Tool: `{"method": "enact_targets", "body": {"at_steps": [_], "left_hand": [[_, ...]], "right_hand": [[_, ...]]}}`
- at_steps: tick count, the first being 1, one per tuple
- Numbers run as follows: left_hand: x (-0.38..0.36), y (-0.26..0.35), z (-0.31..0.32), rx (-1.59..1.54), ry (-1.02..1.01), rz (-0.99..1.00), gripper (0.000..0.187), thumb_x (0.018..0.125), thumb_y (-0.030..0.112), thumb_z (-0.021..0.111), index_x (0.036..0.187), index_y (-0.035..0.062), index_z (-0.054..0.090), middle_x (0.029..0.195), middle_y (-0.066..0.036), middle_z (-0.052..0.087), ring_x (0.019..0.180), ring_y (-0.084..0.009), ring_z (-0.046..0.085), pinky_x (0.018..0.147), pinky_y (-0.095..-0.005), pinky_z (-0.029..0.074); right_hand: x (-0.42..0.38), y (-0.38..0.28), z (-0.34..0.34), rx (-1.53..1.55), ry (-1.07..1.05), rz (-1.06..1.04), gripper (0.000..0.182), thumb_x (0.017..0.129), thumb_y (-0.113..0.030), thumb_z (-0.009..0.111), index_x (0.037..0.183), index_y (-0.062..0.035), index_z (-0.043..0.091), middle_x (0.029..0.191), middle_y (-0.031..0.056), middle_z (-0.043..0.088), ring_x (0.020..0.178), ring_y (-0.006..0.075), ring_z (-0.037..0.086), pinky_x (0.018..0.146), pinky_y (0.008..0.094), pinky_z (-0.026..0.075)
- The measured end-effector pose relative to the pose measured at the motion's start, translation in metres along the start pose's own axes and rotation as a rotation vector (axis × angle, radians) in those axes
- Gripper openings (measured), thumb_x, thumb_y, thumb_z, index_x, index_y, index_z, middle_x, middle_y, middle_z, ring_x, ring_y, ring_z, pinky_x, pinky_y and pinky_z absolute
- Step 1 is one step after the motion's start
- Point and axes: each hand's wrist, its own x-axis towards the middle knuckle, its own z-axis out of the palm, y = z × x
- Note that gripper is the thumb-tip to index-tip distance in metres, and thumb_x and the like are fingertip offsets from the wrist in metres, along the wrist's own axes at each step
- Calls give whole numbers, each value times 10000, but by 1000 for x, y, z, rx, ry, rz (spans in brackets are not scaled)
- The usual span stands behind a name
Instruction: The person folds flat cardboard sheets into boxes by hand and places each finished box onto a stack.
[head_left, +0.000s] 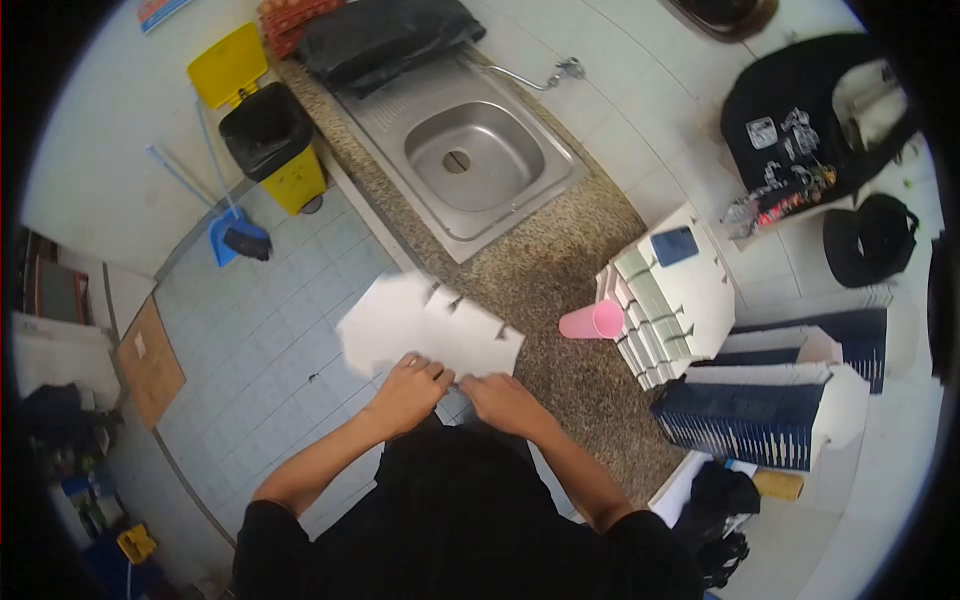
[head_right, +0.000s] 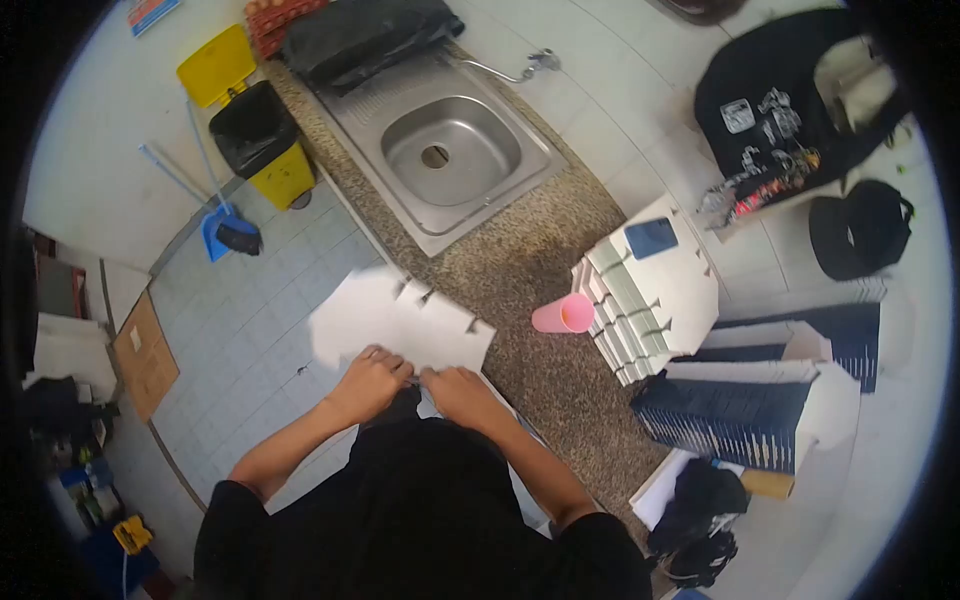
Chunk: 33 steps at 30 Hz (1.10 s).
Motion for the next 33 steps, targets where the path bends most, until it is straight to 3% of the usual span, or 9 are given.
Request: {"method": "enact_targets", "body": {"at_steps": [3,5,6,8,12,15,24,26,33], "left_hand": [[-1,5,-15,-478,-14,-31,113,876,65,664,964,1,636,929,-160,693,914,-399,673,794,-432,521],[7,9,-29,-569,-17,-68,117,957,109,617,936,-5,635,836,-144,668,830,-298,691,742,-387,516],[12,4,-30,-682,-176,-151,165,997,139,588,924,-3,632,808,-102,657,802,-231,670,720,-364,511],[23,8,-28,-783,-347,-235,222,1037,169,559,912,0,628,780,-60,646,774,-164,649,697,-341,506],[45,42,-27,-1132,-705,-417,239,1025,203,626,1128,13,728,929,-7,707,809,-75,616,720,-245,517],[50,80,-11,-1107,-524,-211,189,980,119,673,1109,-7,731,915,-13,712,841,-91,639,707,-271,535],[66,244,26,-629,-94,-92,110,880,-11,679,962,-11,752,887,-187,748,792,-290,739,738,-358,551],[71,272,40,-614,-131,-69,115,875,-15,678,964,-11,751,889,-189,747,793,-306,735,734,-364,550],[100,331,69,-625,-281,112,139,849,-14,690,979,-6,741,847,-179,736,815,-346,721,746,-385,538]], "right_hand": [[-65,9,-16,622,132,-114,226,978,-147,596,1113,33,604,868,257,700,870,406,719,802,484,550],[-96,20,7,1133,564,-42,245,988,-167,642,1134,30,646,902,182,695,885,286,704,799,404,528],[-103,22,20,1148,572,-30,245,988,-167,642,1134,30,646,902,182,695,885,286,704,799,404,528],[-115,23,43,1308,627,261,146,977,-145,655,1034,-13,684,936,123,654,877,226,641,795,340,490],[-128,-7,-12,731,716,74,148,940,-145,693,921,2,695,918,110,602,845,248,601,761,347,493],[-165,-7,-40,394,585,-67,191,909,-197,722,921,-7,702,878,112,571,846,288,588,765,389,503],[-285,64,28,480,903,150,151,814,-136,798,884,-19,733,875,88,610,818,281,598,746,390,501],[-310,76,47,578,893,-17,163,798,-105,811,936,-30,769,863,81,606,794,266,592,720,370,491],[-379,107,83,608,961,18,267,895,-127,757,1149,-47,765,901,103,682,839,224,653,760,304,510]]}}
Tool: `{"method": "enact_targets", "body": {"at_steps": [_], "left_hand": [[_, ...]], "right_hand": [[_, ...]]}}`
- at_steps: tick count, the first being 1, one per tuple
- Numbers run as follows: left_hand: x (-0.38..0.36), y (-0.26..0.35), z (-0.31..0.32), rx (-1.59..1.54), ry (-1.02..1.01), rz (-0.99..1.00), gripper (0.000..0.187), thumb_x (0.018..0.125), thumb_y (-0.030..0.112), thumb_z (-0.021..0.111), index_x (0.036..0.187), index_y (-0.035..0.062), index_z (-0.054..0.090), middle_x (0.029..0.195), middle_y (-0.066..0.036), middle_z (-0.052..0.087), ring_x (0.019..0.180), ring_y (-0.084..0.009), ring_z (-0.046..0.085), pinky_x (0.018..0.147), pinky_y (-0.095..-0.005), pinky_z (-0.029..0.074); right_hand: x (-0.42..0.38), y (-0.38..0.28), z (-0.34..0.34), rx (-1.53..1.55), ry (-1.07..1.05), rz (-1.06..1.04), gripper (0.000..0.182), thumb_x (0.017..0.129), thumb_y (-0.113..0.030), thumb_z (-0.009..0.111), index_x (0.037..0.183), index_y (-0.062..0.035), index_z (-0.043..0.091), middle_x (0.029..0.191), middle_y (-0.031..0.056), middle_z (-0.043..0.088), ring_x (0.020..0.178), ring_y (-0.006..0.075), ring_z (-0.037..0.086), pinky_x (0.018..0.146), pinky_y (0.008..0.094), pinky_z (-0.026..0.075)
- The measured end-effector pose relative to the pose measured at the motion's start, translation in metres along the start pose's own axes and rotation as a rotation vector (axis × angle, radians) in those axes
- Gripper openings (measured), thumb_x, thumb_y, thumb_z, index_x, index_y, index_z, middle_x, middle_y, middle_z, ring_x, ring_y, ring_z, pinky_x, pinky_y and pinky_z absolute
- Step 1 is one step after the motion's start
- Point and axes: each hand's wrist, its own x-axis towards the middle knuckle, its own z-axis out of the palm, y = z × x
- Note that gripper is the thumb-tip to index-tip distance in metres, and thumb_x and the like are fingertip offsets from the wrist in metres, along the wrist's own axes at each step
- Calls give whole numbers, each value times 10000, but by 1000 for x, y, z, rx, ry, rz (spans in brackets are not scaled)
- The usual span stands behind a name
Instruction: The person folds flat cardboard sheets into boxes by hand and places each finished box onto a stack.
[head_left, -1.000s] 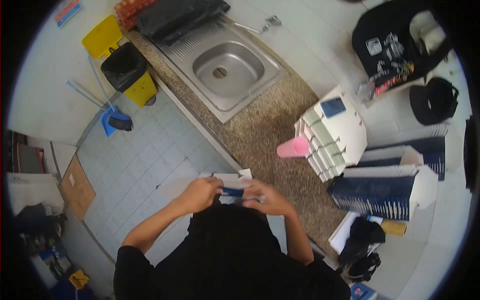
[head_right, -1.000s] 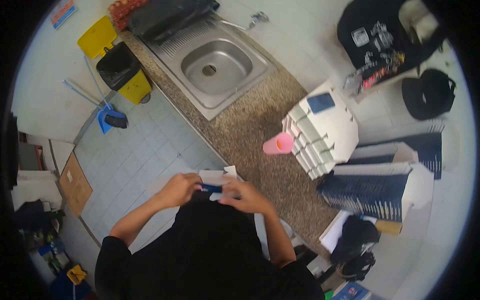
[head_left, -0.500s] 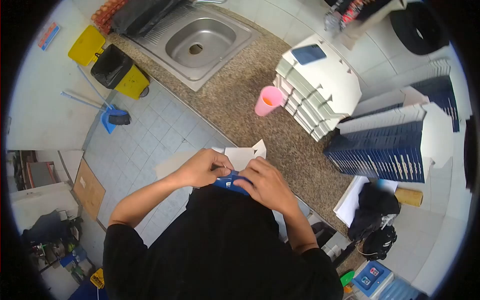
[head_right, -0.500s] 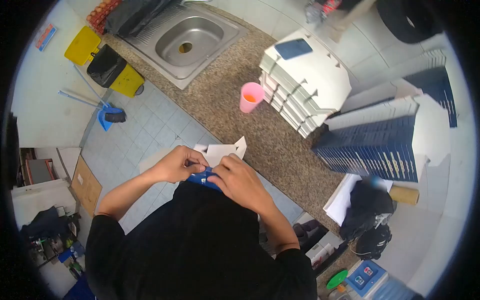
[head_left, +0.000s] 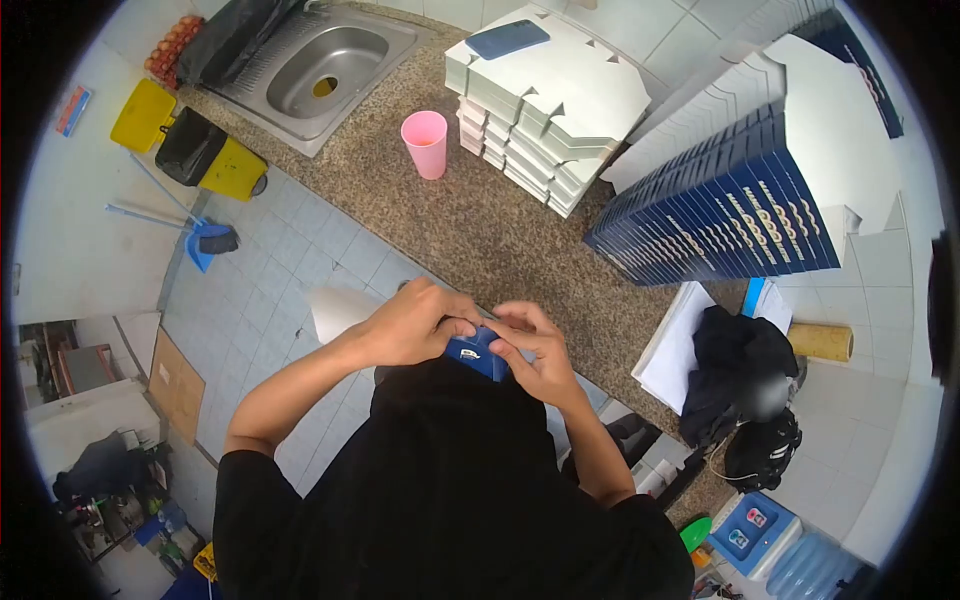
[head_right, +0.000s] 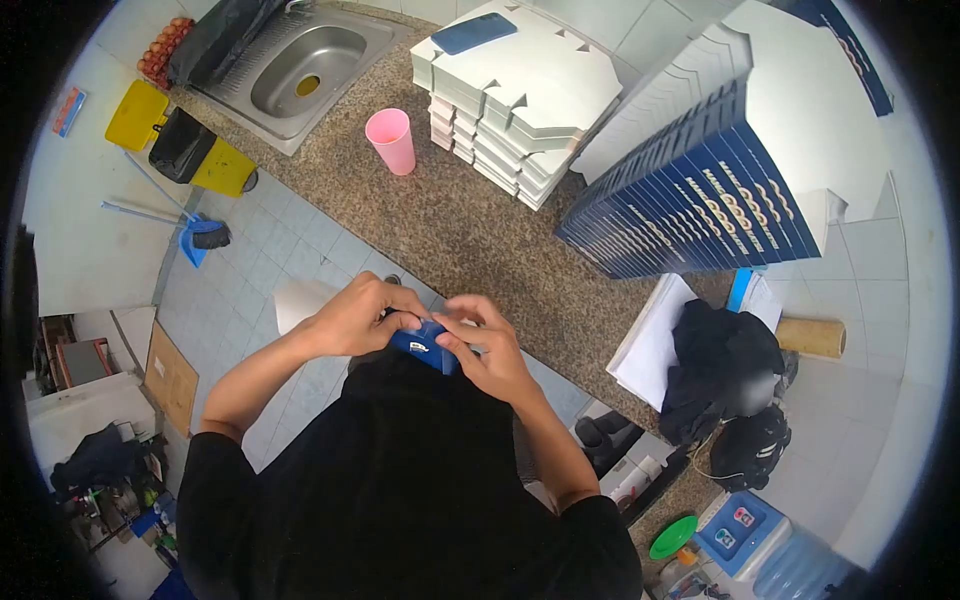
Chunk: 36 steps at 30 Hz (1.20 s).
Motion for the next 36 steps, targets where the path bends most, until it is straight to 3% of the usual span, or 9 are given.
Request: {"method": "enact_targets", "body": {"at_steps": [2,8,11,13,14,19,30,32,36], "left_hand": [[9,3,6,-23,-26,1,159,863,-12,683,1019,-10,709,861,-175,738,823,-348,720,754,-394,535],[25,13,25,-15,-169,-24,224,888,26,699,1085,-33,612,859,-192,731,781,-352,721,729,-396,533],[21,36,23,-2,5,-32,264,871,27,720,1100,-34,603,958,-216,712,873,-335,716,723,-386,530],[14,59,19,429,681,443,249,874,63,734,1086,-21,633,1089,-196,655,898,-303,667,724,-376,527],[8,55,29,432,683,465,249,874,63,734,1086,-21,633,1089,-196,655,898,-303,667,724,-376,527],[13,-15,96,-363,813,55,341,974,194,690,1264,20,645,1115,-59,534,907,-155,551,711,-277,482],[45,-26,50,-757,315,-8,284,914,125,757,1180,37,713,982,-2,541,846,-84,507,727,-219,462],[43,-21,44,-497,219,229,241,845,86,814,1074,48,752,930,11,534,765,-81,484,666,-224,434],[43,4,42,-208,167,239,206,795,71,850,982,54,766,903,18,523,700,-74,460,602,-236,396]], "right_hand": [[-15,3,-13,409,-113,355,268,952,-145,713,1192,-29,740,1021,130,740,916,180,681,819,293,518],[-40,-1,-15,362,-78,486,269,970,-133,693,1215,-24,723,1012,101,760,889,118,674,805,270,522],[-46,-5,-18,397,142,547,252,971,-114,693,1179,28,701,990,97,751,882,107,670,799,245,518],[-48,5,-23,443,397,580,190,967,-96,702,1071,55,652,952,99,735,884,98,667,775,214,509],[-50,9,-25,438,411,563,190,967,-96,702,1071,55,652,952,99,735,884,98,667,775,214,509],[-45,-4,-26,391,571,420,126,914,-18,746,1003,55,694,945,104,736,856,105,669,770,231,521],[-12,-27,-43,174,380,415,82,879,-24,777,931,35,757,818,62,744,784,85,661,723,224,510],[-9,-24,-50,260,309,473,94,880,-44,785,931,29,758,810,60,739,760,72,645,690,222,494],[-11,-23,-50,239,298,398,97,891,-75,781,943,6,768,799,86,758,732,87,671,669,240,504]]}}
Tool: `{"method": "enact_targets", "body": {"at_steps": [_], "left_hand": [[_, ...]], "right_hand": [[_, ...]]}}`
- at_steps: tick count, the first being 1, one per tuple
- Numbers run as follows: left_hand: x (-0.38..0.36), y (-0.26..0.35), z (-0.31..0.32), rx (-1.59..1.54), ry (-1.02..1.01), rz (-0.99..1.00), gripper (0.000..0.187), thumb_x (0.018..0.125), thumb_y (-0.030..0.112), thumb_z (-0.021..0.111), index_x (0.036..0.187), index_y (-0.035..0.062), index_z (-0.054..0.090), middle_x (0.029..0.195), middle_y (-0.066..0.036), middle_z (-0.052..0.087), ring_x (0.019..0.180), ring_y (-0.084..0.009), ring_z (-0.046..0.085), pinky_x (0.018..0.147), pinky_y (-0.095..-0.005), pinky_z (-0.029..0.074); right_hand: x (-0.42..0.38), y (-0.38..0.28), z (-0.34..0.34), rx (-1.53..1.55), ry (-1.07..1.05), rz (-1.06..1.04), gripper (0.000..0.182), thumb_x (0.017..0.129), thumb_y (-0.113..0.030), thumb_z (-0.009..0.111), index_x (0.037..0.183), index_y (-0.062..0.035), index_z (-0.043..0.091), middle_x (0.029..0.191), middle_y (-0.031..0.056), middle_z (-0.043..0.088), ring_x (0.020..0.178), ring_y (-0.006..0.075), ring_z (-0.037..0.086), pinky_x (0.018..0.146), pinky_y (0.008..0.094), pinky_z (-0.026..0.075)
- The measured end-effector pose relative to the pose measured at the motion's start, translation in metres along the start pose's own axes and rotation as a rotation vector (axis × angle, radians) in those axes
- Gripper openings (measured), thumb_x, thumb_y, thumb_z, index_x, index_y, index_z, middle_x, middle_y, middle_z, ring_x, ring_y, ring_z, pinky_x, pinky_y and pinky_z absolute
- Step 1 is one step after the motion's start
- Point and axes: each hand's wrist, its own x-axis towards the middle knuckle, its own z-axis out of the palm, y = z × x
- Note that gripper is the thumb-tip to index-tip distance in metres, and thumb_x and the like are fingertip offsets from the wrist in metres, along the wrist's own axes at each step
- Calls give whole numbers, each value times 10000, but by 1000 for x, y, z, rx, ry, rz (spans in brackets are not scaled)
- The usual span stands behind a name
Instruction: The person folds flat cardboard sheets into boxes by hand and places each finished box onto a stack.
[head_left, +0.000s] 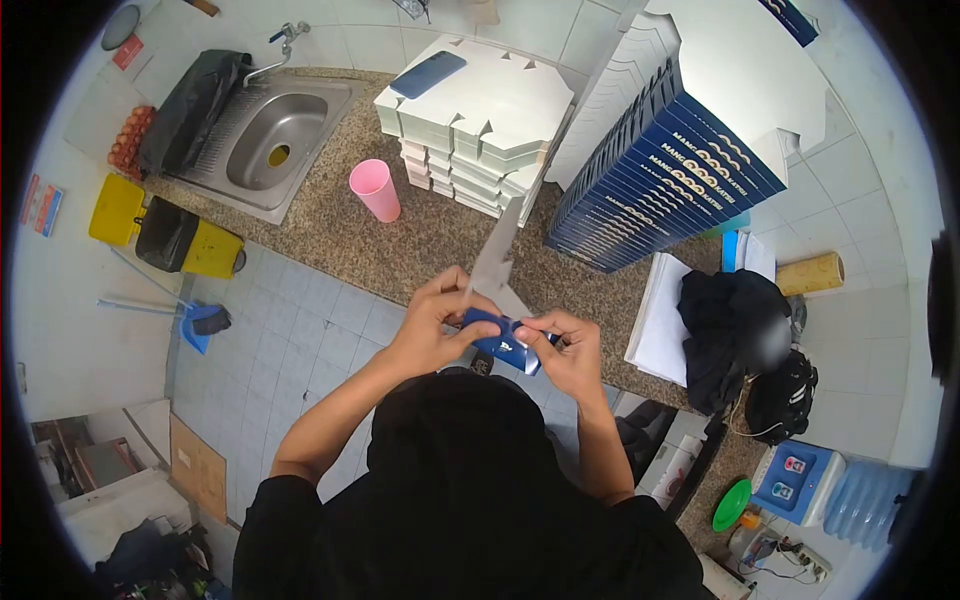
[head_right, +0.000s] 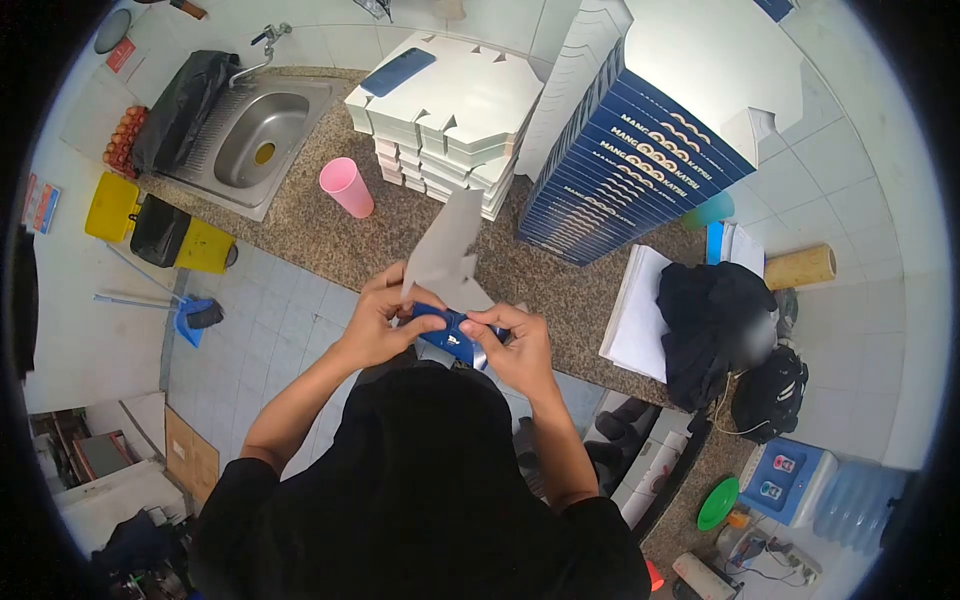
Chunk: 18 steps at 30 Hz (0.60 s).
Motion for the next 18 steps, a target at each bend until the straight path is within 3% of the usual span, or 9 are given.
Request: {"method": "enact_targets", "body": {"at_steps": [3,8,10,11,12,14,15,16,18], "left_hand": [[8,-25,14,-104,337,-66,204,764,49,858,946,66,766,886,12,522,676,-69,452,574,-237,378],[9,-8,14,-62,170,-78,177,793,78,850,958,75,787,858,19,500,673,-68,445,576,-237,382],[8,-8,7,-61,57,-101,79,839,42,806,915,55,789,889,31,482,711,-56,415,623,-210,367],[6,-11,2,-29,-10,-211,205,821,122,828,1012,67,776,1021,-34,522,851,-134,508,754,-277,456],[4,-7,-1,-28,-12,-210,205,821,122,828,1012,67,776,1021,-34,522,851,-134,508,754,-277,456],[-1,12,-4,301,66,68,477,772,182,853,1216,93,702,1226,-143,505,1141,-290,520,969,-399,453],[-9,20,0,292,37,-32,696,711,314,875,1315,94,607,1373,-246,392,1334,-455,361,1151,-521,290],[-18,14,6,296,34,-27,696,711,314,875,1315,94,607,1373,-246,392,1334,-455,361,1151,-521,290],[-36,-20,25,560,5,-55,775,713,282,867,1368,39,531,1417,-259,393,1319,-419,412,1115,-537,334]], "right_hand": [[3,-10,2,-61,58,-3,103,883,-89,790,918,5,766,792,86,757,716,91,674,641,245,499],[4,-8,-4,-137,51,-11,103,864,-103,801,891,-11,763,797,108,759,724,106,705,627,252,503],[5,-9,-4,-145,23,-23,101,859,-105,802,883,-16,761,793,118,755,720,115,714,626,253,503],[6,-11,-3,-174,-4,-12,95,865,-103,790,894,-18,758,802,128,752,713,150,723,629,272,514],[7,-12,-1,-202,-29,-2,90,870,-100,777,906,-20,755,812,137,748,706,185,731,632,291,526],[10,-15,14,-237,-22,-57,91,886,-74,754,946,-5,748,824,130,753,724,180,729,654,290,537],[12,-16,24,-270,-16,-110,102,903,-48,730,986,10,742,836,123,757,742,175,726,676,288,548],[13,-18,34,-245,-108,-48,148,914,-64,701,1036,16,723,953,163,754,866,272,744,771,356,569],[21,-16,54,-503,-302,-269,214,905,-93,702,1091,13,699,1041,185,737,971,340,715,861,402,551]]}}
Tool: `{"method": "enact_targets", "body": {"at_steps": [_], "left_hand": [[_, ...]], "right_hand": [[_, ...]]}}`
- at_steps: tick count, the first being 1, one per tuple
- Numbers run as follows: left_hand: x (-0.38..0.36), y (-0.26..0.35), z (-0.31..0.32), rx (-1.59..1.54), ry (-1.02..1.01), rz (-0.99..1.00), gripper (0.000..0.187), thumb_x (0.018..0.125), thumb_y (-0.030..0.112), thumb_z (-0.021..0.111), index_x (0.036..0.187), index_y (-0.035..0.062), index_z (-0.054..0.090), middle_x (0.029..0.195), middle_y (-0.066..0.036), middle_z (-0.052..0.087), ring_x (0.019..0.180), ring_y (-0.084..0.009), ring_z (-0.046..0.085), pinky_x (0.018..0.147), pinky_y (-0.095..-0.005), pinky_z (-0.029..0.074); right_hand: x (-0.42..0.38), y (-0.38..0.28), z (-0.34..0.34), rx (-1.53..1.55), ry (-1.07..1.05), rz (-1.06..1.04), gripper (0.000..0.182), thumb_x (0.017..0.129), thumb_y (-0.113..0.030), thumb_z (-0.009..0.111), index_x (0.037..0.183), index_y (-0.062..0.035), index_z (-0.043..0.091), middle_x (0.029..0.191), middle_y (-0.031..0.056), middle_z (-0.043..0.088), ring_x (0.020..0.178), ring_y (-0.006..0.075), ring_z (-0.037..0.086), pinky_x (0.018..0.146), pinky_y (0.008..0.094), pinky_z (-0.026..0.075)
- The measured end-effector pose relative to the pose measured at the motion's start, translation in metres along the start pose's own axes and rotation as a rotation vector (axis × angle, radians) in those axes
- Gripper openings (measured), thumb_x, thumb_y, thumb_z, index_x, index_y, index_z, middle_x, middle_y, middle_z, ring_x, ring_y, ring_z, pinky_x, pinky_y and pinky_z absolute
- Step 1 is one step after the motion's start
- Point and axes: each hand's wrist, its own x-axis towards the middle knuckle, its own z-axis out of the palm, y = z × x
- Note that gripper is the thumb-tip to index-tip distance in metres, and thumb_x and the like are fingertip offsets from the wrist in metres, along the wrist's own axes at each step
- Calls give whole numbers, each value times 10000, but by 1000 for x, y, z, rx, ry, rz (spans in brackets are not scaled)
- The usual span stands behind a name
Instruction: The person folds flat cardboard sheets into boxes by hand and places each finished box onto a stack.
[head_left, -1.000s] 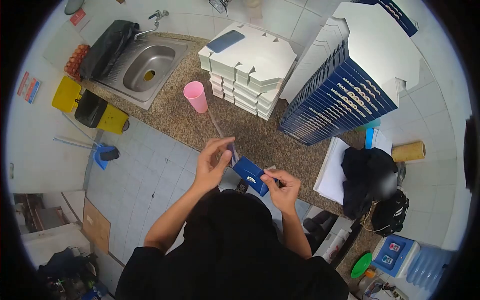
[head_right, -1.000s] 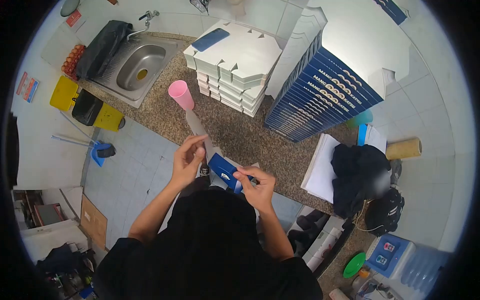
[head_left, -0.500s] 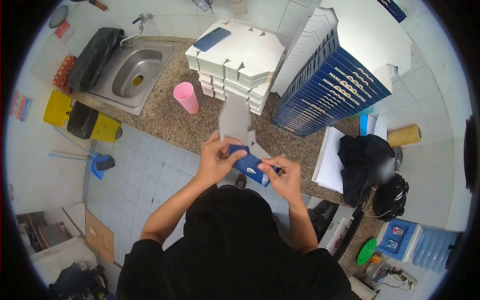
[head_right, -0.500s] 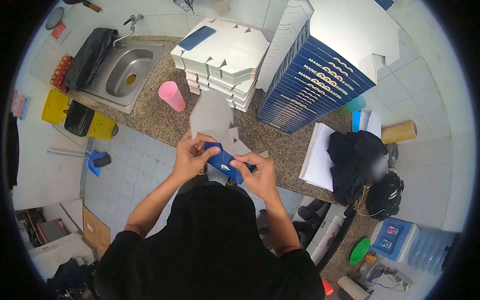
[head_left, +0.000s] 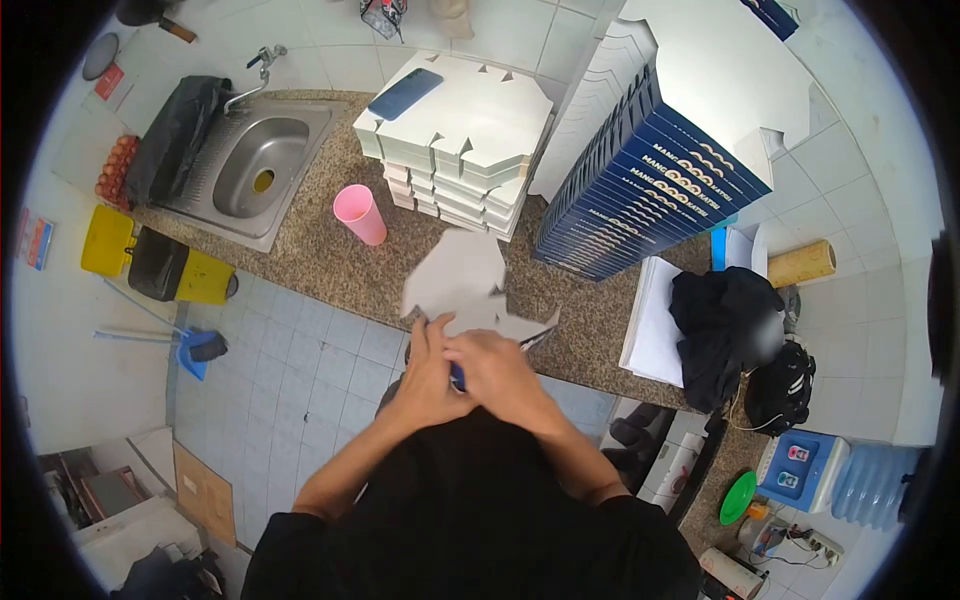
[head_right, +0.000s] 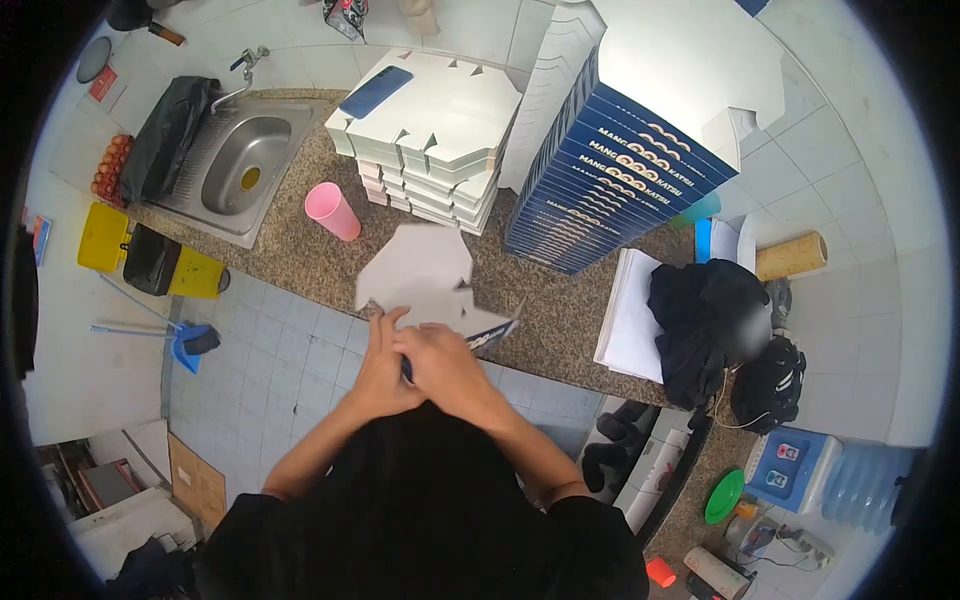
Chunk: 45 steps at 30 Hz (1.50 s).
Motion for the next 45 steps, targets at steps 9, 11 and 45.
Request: {"method": "enact_targets", "body": {"at_steps": [9,11,45], "left_hand": [[-36,-53,-17,-1788,189,-748,677,911,552,487,1409,94,504,1365,-132,593,1211,-324,569,953,-491,467],[-34,-50,-18,-1921,136,-730,678,902,569,464,1398,112,525,1389,-140,577,1217,-341,561,930,-533,470],[9,-7,-64,-381,-316,-74,221,903,67,717,1113,3,735,1043,-190,748,968,-287,741,856,-372,550]], "right_hand": [[-55,47,3,292,595,370,238,972,-170,650,1141,-3,639,1073,149,689,765,215,671,740,350,554],[-70,80,19,725,467,635,161,1022,-128,588,1155,-41,609,985,95,677,669,131,616,624,268,505],[-36,12,-16,-76,139,69,201,880,-262,765,867,-65,729,651,145,662,586,309,673,547,382,511]]}}
